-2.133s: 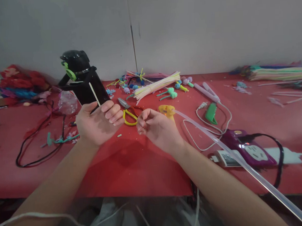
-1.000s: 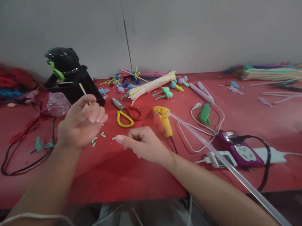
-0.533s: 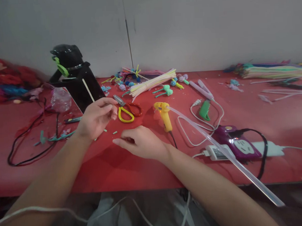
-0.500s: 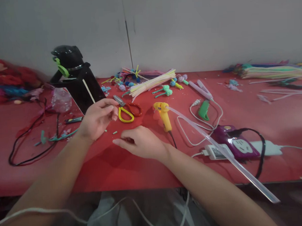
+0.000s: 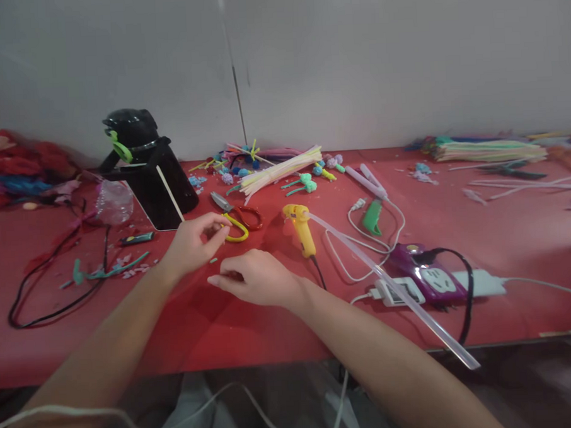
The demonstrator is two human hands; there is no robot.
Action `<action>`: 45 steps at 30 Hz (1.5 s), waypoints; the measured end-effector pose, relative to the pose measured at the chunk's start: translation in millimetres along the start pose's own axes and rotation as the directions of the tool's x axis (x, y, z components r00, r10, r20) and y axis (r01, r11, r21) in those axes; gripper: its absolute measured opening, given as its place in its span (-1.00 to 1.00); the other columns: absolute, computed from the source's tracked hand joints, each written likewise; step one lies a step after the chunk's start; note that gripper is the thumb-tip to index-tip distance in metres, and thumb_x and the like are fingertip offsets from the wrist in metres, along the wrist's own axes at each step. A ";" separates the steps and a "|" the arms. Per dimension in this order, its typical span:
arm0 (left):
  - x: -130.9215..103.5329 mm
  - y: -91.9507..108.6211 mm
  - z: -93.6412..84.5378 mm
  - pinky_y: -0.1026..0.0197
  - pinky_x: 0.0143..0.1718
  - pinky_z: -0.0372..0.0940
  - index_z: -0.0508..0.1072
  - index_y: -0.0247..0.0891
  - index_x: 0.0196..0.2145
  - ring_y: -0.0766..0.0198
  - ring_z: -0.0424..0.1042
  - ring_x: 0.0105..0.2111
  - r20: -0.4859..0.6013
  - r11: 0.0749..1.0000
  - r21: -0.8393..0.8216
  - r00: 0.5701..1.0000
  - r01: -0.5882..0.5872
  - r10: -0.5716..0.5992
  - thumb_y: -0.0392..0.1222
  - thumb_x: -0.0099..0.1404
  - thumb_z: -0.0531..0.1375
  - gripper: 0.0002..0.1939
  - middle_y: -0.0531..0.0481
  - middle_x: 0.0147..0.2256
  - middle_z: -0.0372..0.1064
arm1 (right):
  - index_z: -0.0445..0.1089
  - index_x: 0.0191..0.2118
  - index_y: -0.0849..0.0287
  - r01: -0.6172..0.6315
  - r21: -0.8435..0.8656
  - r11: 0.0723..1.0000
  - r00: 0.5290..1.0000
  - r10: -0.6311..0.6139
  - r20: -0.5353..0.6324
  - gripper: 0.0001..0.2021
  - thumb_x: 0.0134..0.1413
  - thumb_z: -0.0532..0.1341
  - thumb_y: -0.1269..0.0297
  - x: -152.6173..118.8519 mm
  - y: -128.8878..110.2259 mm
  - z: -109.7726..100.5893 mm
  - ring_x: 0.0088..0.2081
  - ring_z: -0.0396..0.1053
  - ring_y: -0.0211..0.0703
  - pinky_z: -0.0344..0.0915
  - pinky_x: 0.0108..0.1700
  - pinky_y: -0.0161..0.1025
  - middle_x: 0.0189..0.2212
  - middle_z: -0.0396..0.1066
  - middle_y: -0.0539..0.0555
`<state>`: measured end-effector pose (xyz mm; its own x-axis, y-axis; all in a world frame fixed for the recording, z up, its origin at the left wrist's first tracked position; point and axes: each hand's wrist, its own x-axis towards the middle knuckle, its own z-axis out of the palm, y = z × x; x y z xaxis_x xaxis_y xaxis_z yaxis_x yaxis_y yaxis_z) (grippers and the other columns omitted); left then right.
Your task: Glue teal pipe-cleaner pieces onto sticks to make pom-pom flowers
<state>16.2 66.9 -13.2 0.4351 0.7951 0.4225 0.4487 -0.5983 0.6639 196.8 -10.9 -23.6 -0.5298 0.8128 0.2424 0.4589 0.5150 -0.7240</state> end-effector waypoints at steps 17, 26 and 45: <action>2.1 -5.6 -4.4 0.29 -0.39 0.26 0.51 -0.28 -0.23 0.35 0.40 -0.49 0.030 0.990 0.137 0.999 -0.030 0.026 -0.21 0.35 0.18 -0.87 0.06 -0.45 0.47 | 0.35 -0.42 0.20 0.036 -0.109 0.993 0.997 -0.028 0.073 -0.71 0.35 0.22 0.20 -5.7 0.5 3.9 -0.51 0.08 -0.39 -0.05 -0.40 -0.32 -0.55 0.25 -0.10; 2.9 -7.7 -13.9 0.27 -0.37 0.27 0.53 -0.26 -0.23 0.30 0.43 -0.44 0.024 0.989 0.145 1.000 -0.004 0.001 -0.16 0.34 0.19 -0.84 0.04 -0.44 0.49 | 0.34 -0.44 0.19 0.005 -0.163 0.987 0.993 0.015 0.119 -0.71 0.34 0.22 0.23 -5.8 -5.3 -0.2 -0.50 0.08 -0.38 -0.07 -0.40 -0.30 -0.54 0.26 -0.09; 12.4 -12.3 -45.5 0.31 -0.53 0.23 0.54 -0.31 -0.33 0.40 0.28 -0.61 -0.208 0.926 -0.341 0.947 0.165 -0.245 -0.21 0.21 0.29 -0.89 0.07 -0.59 0.37 | 0.30 -0.51 0.18 -0.187 -0.274 0.943 0.973 0.216 0.078 -0.63 0.31 0.23 0.13 -7.3 0.6 -3.2 -0.51 0.10 -0.34 -0.08 -0.39 -0.26 -0.57 0.26 -0.07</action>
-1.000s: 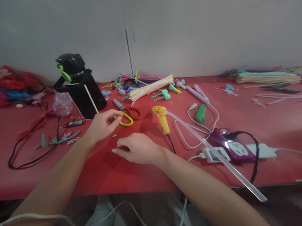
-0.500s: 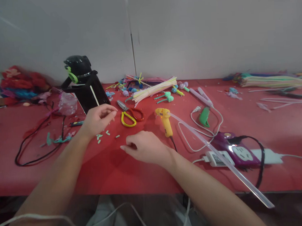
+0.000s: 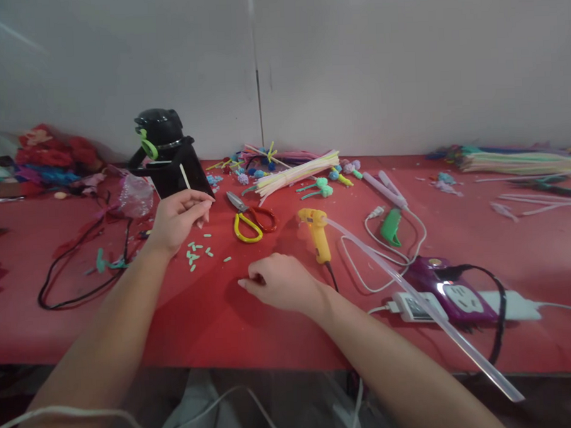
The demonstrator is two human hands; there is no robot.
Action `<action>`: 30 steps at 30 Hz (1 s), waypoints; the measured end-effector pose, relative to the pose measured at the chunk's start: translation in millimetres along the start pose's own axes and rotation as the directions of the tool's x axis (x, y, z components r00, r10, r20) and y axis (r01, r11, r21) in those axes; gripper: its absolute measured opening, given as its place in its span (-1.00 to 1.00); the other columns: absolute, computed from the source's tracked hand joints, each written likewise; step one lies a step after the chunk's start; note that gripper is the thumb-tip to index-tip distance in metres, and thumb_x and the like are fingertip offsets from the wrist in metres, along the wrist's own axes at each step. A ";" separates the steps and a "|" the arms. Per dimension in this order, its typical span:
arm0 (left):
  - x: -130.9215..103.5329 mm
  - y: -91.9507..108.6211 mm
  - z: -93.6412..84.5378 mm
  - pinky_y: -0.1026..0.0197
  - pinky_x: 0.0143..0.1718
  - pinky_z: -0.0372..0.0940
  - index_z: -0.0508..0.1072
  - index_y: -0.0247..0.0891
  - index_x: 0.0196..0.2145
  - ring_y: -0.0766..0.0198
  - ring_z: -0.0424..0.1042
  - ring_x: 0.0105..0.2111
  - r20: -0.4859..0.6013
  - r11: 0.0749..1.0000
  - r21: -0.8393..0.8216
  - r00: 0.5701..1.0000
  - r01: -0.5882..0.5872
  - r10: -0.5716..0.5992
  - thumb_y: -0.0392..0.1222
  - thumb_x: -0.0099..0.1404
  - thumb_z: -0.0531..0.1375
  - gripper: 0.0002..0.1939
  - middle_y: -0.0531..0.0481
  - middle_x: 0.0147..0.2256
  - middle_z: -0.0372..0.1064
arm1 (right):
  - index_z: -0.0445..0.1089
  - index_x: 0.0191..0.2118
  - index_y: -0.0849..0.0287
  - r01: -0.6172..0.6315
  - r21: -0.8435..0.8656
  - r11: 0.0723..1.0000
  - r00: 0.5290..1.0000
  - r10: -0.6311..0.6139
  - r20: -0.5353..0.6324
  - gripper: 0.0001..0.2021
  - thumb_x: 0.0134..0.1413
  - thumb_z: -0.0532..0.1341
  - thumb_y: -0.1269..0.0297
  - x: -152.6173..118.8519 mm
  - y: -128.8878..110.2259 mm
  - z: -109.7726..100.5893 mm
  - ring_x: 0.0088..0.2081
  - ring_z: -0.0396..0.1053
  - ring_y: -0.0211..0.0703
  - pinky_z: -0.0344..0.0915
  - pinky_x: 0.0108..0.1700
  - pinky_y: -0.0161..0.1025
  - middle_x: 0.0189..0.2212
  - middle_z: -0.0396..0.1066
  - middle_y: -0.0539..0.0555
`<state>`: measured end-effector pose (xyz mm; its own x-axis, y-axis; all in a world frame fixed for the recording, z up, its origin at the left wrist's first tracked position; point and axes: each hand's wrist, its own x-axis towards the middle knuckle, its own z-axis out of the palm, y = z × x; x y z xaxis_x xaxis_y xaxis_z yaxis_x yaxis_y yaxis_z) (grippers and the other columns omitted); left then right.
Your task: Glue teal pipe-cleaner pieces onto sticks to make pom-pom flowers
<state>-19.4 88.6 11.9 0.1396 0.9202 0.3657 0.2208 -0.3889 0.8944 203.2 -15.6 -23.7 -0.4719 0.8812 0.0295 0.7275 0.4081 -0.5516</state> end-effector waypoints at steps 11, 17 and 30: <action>-4.3 -8.2 -1.4 0.27 -0.47 0.18 0.53 -0.27 -0.35 0.33 0.31 -0.52 0.340 0.913 0.403 0.937 -0.069 -0.079 -0.08 0.31 0.21 -0.79 0.03 -0.50 0.41 | 0.41 -0.43 0.16 -0.057 -0.175 0.983 0.985 0.084 0.152 -0.66 0.33 0.20 0.09 -19.0 -5.7 -23.2 -0.43 0.33 -0.22 -0.03 -0.38 -0.27 -0.46 0.46 0.04; -6.5 -7.5 1.1 0.25 -0.47 0.13 0.49 -0.25 -0.42 0.32 0.28 -0.55 0.353 0.856 0.499 0.934 -0.138 -0.055 -0.13 0.32 0.16 -0.79 0.06 -0.55 0.36 | 0.39 -0.36 0.10 -0.482 -0.433 0.762 0.866 0.488 -0.105 -0.50 0.39 0.00 -0.18 -65.3 8.7 -42.3 -0.35 0.50 0.03 -0.02 -0.40 -0.21 -0.42 0.51 0.11; -7.0 -9.0 -2.2 0.25 -0.43 0.15 0.49 -0.26 -0.39 0.28 0.36 -0.50 0.362 0.860 0.483 0.932 -0.162 -0.029 -0.11 0.35 0.13 -0.76 0.02 -0.51 0.43 | 0.45 0.02 0.27 -0.680 -0.380 0.627 0.730 0.626 -0.273 -0.58 0.39 -0.01 0.09 -16.0 42.9 -58.3 -0.06 0.56 0.21 0.35 -0.20 -0.12 -0.13 0.56 0.38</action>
<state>-24.4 85.8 1.8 0.4736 0.8524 0.2218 0.6339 -0.5047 0.5860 271.0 1.7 0.7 0.2473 0.9641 -0.0964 0.9663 -0.2527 -0.0487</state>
